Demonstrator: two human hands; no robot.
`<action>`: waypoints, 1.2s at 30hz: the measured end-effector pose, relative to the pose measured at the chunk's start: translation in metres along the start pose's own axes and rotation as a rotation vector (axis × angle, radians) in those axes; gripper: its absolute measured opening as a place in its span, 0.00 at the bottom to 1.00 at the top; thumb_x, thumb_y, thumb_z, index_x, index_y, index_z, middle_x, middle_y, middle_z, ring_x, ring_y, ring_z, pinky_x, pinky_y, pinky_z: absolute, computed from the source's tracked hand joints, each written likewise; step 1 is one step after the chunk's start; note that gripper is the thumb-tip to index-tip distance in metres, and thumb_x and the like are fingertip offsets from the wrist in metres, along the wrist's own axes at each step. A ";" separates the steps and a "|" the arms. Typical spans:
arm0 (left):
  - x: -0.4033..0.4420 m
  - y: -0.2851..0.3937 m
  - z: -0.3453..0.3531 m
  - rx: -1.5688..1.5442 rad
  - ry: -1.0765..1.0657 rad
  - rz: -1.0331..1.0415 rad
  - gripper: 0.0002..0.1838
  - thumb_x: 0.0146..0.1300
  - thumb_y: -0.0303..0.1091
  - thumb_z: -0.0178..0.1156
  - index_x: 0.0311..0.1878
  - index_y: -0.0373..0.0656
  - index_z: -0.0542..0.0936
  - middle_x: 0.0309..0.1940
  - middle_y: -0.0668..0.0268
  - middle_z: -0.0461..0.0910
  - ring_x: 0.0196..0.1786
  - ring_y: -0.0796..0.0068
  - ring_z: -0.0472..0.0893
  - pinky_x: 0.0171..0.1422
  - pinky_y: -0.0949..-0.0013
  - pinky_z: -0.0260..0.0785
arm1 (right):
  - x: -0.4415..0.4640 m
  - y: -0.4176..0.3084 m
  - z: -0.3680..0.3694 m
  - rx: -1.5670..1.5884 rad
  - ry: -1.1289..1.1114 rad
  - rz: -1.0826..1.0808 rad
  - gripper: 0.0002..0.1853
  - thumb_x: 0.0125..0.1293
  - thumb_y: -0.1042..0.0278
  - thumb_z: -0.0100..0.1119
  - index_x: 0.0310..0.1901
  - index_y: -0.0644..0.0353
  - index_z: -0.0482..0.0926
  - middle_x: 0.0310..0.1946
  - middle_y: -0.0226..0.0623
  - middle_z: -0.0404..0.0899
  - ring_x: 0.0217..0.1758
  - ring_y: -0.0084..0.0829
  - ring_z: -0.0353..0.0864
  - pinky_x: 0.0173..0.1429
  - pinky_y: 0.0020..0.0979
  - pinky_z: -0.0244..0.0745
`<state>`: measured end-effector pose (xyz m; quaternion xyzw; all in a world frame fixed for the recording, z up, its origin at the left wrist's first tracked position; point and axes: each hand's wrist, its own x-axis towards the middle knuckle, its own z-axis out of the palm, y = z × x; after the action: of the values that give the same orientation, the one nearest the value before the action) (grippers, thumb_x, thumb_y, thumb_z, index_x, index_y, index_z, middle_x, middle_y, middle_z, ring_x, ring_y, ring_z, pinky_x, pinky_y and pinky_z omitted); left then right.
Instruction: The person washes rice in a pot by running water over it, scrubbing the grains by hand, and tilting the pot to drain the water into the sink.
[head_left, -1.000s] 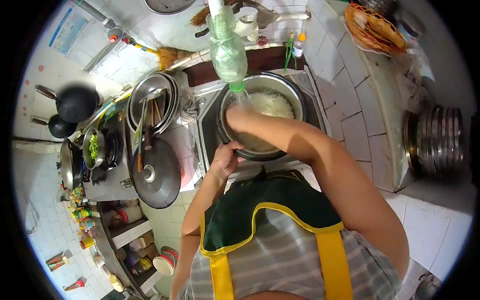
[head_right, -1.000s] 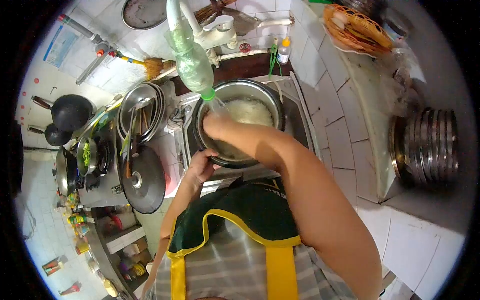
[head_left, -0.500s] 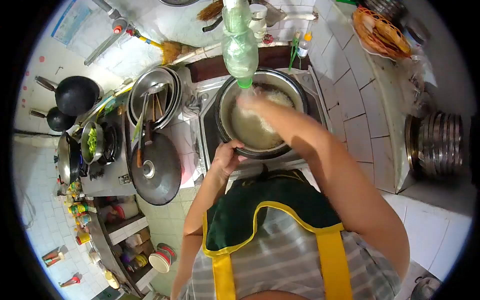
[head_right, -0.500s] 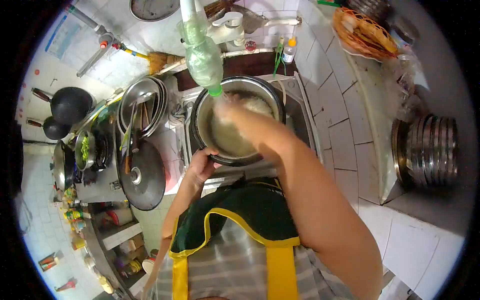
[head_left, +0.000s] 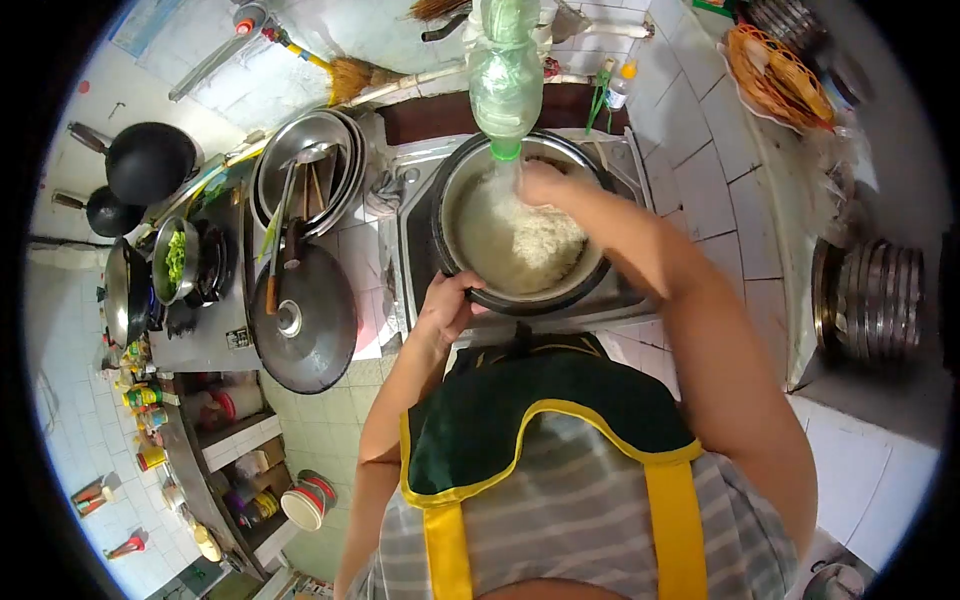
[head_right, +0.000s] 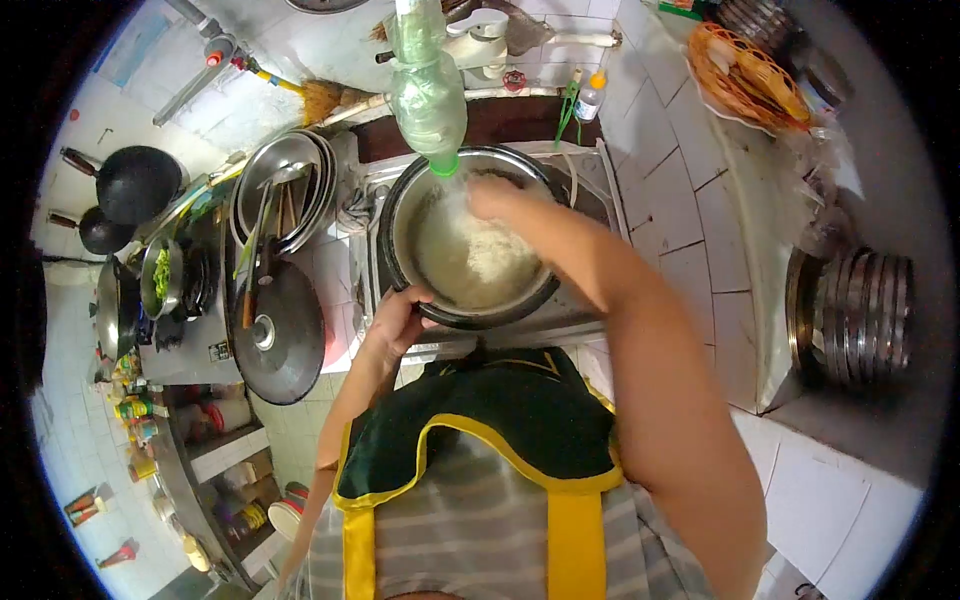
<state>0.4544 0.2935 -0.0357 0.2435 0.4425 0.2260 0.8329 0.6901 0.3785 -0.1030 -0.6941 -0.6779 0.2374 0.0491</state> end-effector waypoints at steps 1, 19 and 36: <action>0.001 -0.001 0.002 0.000 0.000 0.011 0.15 0.47 0.19 0.51 0.42 0.37 0.70 0.33 0.61 0.74 0.32 0.68 0.76 0.29 0.64 0.73 | 0.013 0.000 0.030 -0.001 0.001 0.013 0.12 0.53 0.69 0.47 0.37 0.57 0.79 0.35 0.47 0.78 0.41 0.46 0.76 0.48 0.44 0.68; -0.007 -0.002 0.001 -0.089 0.102 0.066 0.06 0.48 0.19 0.52 0.31 0.36 0.70 0.27 0.62 0.72 0.26 0.68 0.75 0.28 0.63 0.74 | -0.086 -0.058 -0.057 -0.285 -0.352 -0.384 0.14 0.51 0.77 0.49 0.42 0.58 0.74 0.36 0.45 0.76 0.43 0.45 0.76 0.45 0.42 0.71; 0.000 -0.003 0.004 -0.120 0.017 0.073 0.07 0.49 0.18 0.50 0.33 0.35 0.71 0.27 0.62 0.74 0.26 0.68 0.77 0.27 0.65 0.74 | -0.026 -0.038 -0.044 1.475 -0.132 0.182 0.07 0.58 0.71 0.52 0.39 0.60 0.73 0.33 0.37 0.74 0.38 0.36 0.76 0.41 0.39 0.71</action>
<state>0.4582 0.2902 -0.0350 0.2073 0.4264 0.2843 0.8333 0.6735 0.3679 -0.0425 -0.5187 -0.2838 0.6749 0.4415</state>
